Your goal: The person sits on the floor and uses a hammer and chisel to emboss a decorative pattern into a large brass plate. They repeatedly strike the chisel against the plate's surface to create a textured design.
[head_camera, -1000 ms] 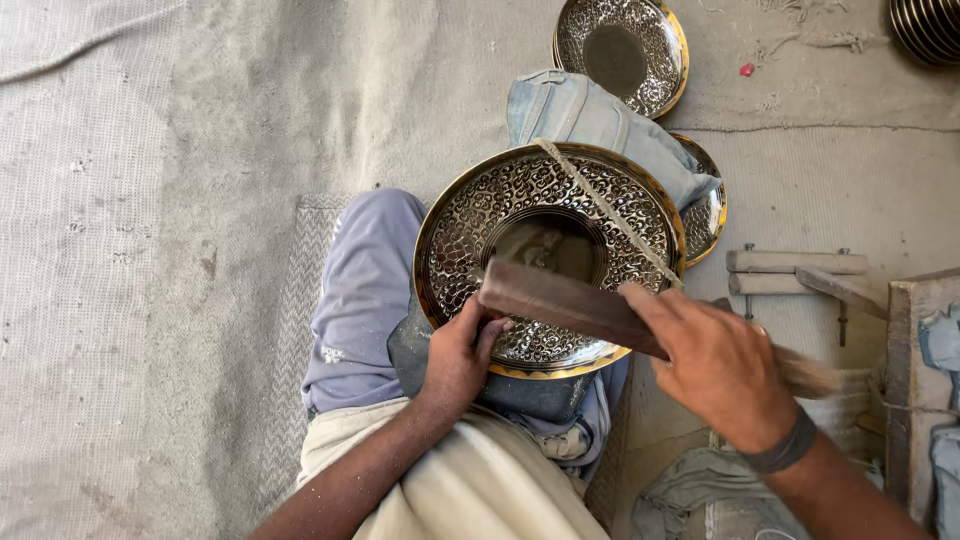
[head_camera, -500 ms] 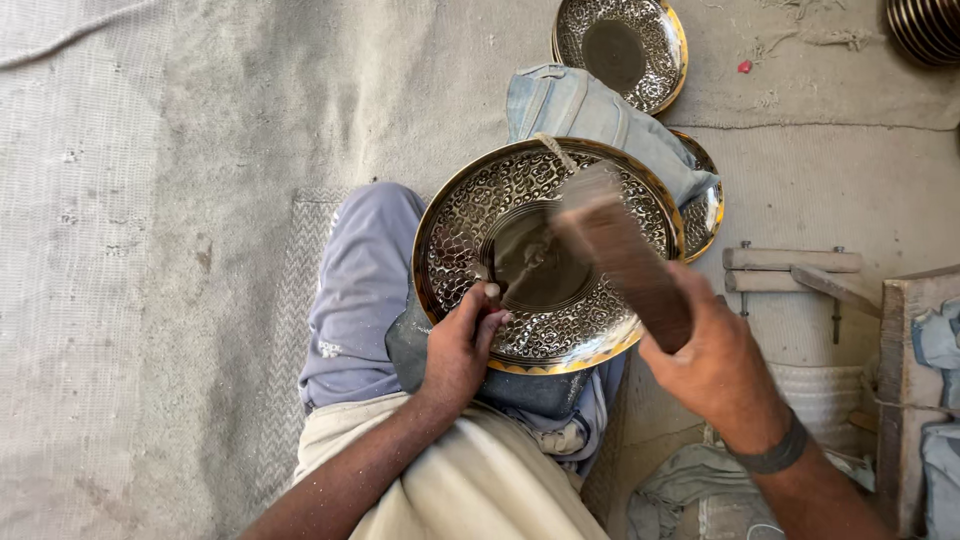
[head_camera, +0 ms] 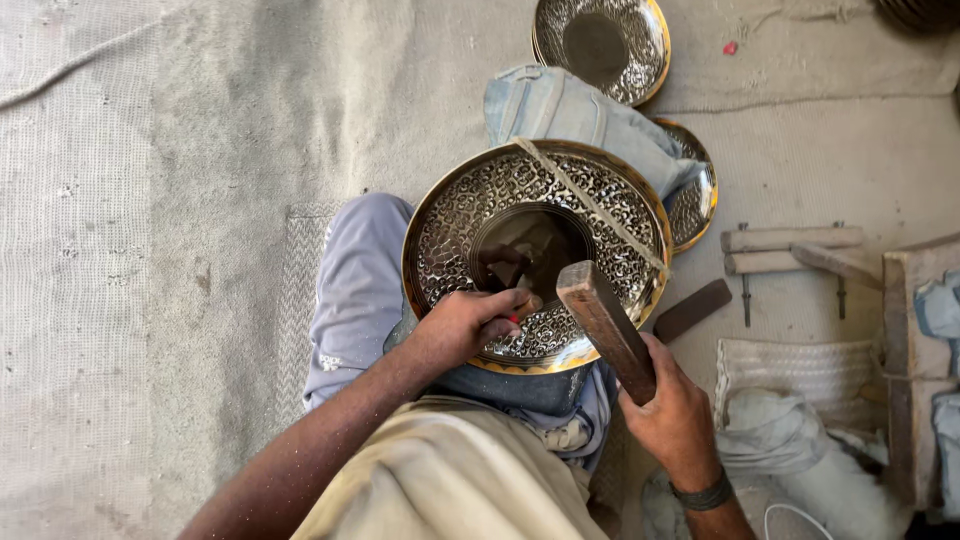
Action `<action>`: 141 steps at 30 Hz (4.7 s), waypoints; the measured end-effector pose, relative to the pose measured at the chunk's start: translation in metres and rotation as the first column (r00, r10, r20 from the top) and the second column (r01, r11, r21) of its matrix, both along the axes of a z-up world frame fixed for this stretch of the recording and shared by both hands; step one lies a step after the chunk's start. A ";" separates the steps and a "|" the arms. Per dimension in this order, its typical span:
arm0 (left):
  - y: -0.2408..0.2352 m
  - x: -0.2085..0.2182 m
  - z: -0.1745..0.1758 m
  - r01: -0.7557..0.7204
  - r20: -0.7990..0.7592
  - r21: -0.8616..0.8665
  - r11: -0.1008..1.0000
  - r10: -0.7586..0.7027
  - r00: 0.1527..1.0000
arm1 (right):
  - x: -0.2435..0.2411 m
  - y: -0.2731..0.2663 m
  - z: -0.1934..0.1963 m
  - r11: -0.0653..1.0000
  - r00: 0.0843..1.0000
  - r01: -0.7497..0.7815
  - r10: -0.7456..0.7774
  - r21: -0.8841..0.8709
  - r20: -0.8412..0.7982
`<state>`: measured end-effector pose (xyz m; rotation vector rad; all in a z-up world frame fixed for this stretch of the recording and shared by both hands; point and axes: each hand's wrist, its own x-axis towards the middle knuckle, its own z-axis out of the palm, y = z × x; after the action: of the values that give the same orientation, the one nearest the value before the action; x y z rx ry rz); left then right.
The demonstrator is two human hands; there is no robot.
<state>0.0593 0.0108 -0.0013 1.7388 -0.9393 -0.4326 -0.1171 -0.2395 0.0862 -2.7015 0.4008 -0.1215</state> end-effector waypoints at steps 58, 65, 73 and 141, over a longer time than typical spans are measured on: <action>-0.001 0.019 0.013 0.109 -0.054 -0.119 0.987 -0.116 0.992 | -0.035 0.012 -0.018 0.835 0.925 0.379 -0.345 0.399 -0.158; -0.030 0.041 0.009 0.528 0.010 0.002 0.849 -0.528 0.849 | -0.093 0.036 -0.070 0.851 0.886 0.463 -0.445 0.247 -0.129; -0.038 0.043 0.006 0.566 -0.025 0.093 0.819 -0.566 0.824 | -0.111 0.039 -0.088 0.589 0.810 0.406 -0.586 0.698 0.023; -0.053 0.045 0.022 0.683 -0.097 0.287 0.672 -0.689 0.718 | -0.158 0.052 -0.143 0.832 0.863 0.505 -0.484 0.228 -0.146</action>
<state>0.1039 -0.0422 0.0209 1.5944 -1.6199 -1.1079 -0.2755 -0.1878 -0.0565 -2.2899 1.0642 -0.0939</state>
